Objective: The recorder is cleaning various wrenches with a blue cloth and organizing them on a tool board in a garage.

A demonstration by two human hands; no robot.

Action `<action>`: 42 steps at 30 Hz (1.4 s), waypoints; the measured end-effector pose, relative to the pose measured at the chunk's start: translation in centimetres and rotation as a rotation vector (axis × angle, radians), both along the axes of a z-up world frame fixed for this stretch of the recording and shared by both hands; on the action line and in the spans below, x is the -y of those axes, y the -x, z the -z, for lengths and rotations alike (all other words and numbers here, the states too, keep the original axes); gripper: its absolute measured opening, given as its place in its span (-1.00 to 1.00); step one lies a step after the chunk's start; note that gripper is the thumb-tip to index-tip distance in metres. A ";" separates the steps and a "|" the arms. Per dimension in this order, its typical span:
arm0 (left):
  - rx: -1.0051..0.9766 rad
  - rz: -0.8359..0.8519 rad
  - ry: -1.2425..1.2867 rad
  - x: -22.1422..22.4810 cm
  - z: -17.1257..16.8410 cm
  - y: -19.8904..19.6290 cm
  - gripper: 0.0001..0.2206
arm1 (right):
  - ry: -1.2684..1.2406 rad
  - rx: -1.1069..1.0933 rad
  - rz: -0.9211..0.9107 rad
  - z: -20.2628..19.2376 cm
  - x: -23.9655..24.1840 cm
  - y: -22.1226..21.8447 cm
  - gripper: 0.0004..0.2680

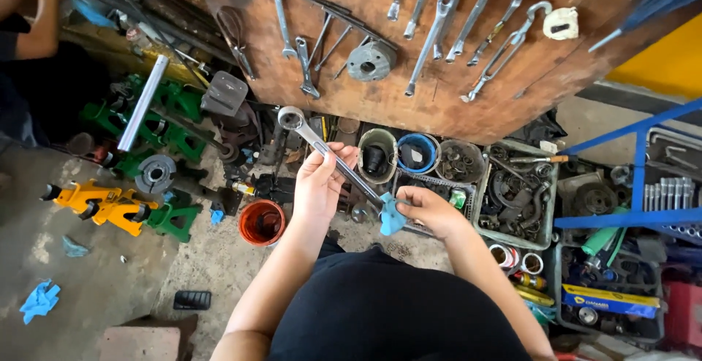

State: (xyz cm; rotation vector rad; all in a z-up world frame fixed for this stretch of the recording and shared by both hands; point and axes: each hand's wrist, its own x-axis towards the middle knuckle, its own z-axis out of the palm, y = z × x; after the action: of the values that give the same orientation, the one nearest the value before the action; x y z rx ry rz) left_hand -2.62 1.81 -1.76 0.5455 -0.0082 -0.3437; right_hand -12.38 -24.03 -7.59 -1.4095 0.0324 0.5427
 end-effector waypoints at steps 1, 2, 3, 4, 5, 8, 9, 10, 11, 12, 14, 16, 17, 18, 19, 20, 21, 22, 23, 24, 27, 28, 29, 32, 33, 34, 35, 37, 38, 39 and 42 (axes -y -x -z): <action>-0.002 -0.008 0.000 -0.3 0.0 0.1 -0.81 | 0.000 -0.002 -0.008 0.3 -0.4 0.1 -0.90; 0.001 -0.015 -0.004 -0.5 0.1 0.1 -0.82 | -0.062 -0.028 0.057 0.5 -0.8 0.3 -0.90; 0.002 -0.020 -0.011 -0.9 0.2 0.4 -0.83 | -0.125 -0.058 0.126 0.9 -1.3 0.6 -0.89; -0.002 -0.026 -0.013 -1.3 0.1 0.4 -0.83 | -0.127 -0.063 0.120 0.2 -2.2 0.8 -0.89; 0.009 -0.044 -0.008 -1.5 -0.1 0.4 -0.82 | -0.179 -0.073 0.157 -0.6 -3.0 0.7 -0.91; 0.019 -0.093 -0.015 -2.5 -0.5 0.4 -0.82 | -0.214 -0.056 0.190 -1.1 -4.2 0.4 -0.93; 0.023 -0.112 -0.028 -2.8 -0.7 0.4 -0.82 | -0.200 -0.023 0.197 -0.9 -4.4 0.2 -0.95; 0.021 -0.124 -0.028 -3.2 -0.8 0.3 -0.82 | -0.199 -0.026 0.185 -0.8 -4.4 -0.2 -0.95; 0.010 -0.135 -0.035 -3.6 -0.8 0.3 -0.81 | -0.163 0.012 0.172 -0.6 -4.5 -0.5 -0.96; -0.002 -0.146 -0.042 -4.0 -0.8 0.3 -0.81 | -0.127 0.051 0.160 -0.4 -4.7 -0.7 -0.96; 0.015 -0.165 -0.027 -4.8 -0.5 0.1 -0.81 | -0.075 0.076 0.161 -0.1 -4.9 -1.1 -0.96; 0.036 -0.191 -0.017 -5.6 -0.4 -0.3 -0.80 | -0.029 0.104 0.156 -0.1 -5.3 -1.9 -0.96; 0.009 -0.213 -0.002 -5.9 -0.2 -0.2 -0.80 | 0.042 0.156 0.167 -0.2 -5.7 -1.9 -0.96; -0.017 -0.236 0.013 -6.3 -0.1 0.0 -0.80 | 0.113 0.208 0.178 -0.4 -6.0 -2.0 -0.97; -0.012 -0.249 0.013 -6.6 -0.3 -0.1 -0.80 | 0.111 0.213 0.165 -1.2 -6.6 -2.3 -0.97; -0.040 -0.272 0.037 -6.8 -0.6 -0.2 -0.80 | 0.179 0.274 0.168 -2.0 -7.1 -2.6 -0.97; -0.071 -0.291 0.061 -7.1 -0.9 -0.1 -0.80 | 0.247 0.333 0.173 -2.8 -7.7 -2.7 -0.95; -0.068 -0.302 0.061 -7.4 -1.0 -0.1 -0.80 | 0.244 0.336 0.163 -3.5 -8.5 -2.9 -0.95; -0.078 -0.319 0.037 -7.6 -1.1 0.0 -0.80 | 0.288 0.413 0.165 -4.1 -9.2 -2.9 -0.91; -0.087 -0.336 0.013 -7.8 -1.2 0.1 -0.80 | 0.331 0.490 0.166 -4.8 -9.9 -2.9 -0.88; -0.054 -0.353 -0.011 -8.4 -0.8 0.1 -0.79 | 0.551 0.735 0.149 -6.0 -10.4 -3.1 -0.85; -0.054 -0.364 -0.012 -8.7 -0.5 0.0 -0.79 | 0.546 0.738 0.140 -5.4 -10.1 -3.1 -0.85; -0.046 -0.337 -0.025 -8.9 -0.4 -0.2 -0.80 | 0.577 0.677 0.136 -4.9 -9.9 -3.3 -0.87; -0.044 -0.308 -0.017 -9.5 0.2 -0.5 -0.80 | 0.428 0.435 0.098 -2.0 -8.6 -4.4 -0.91; -0.048 -0.298 0.003 -9.5 0.3 -0.6 -0.80 | 0.251 0.252 0.074 -0.8 -8.0 -4.8 -0.93; -0.051 -0.301 0.003 -9.5 0.4 -0.6 -0.80 | 0.252 0.250 0.070 -1.2 -8.1 -4.9 -0.93; -0.056 -0.305 0.024 -9.5 0.6 -0.8 -0.80 | 0.210 0.264 0.059 -1.6 -8.3 -5.0 -0.93; -0.061 -0.311 0.043 -9.5 0.6 -0.9 -0.80 | 0.166 0.279 0.046 -4.3 -9.1 -5.1 -0.92; -0.061 -0.301 0.044 -9.4 0.4 -1.0 -0.81 | 0.355 0.502 0.032 -6.5 -9.8 -5.1 -0.89; -0.061 -0.292 0.048 -9.3 0.3 -1.1 -0.82 | 0.547 0.726 0.015 -8.8 -10.3 -5.2 -0.86; -0.120 -0.300 0.002 -9.1 0.0 -1.2 -0.81 | 0.799 1.012 -0.038 -9.3 -10.7 -5.8 -0.80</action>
State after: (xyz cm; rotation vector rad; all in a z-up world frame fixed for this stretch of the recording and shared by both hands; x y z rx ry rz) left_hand -1.39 10.93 -1.74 0.5146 0.1873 -0.0831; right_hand -6.55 -13.32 1.71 -2.3319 -0.6518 -0.2534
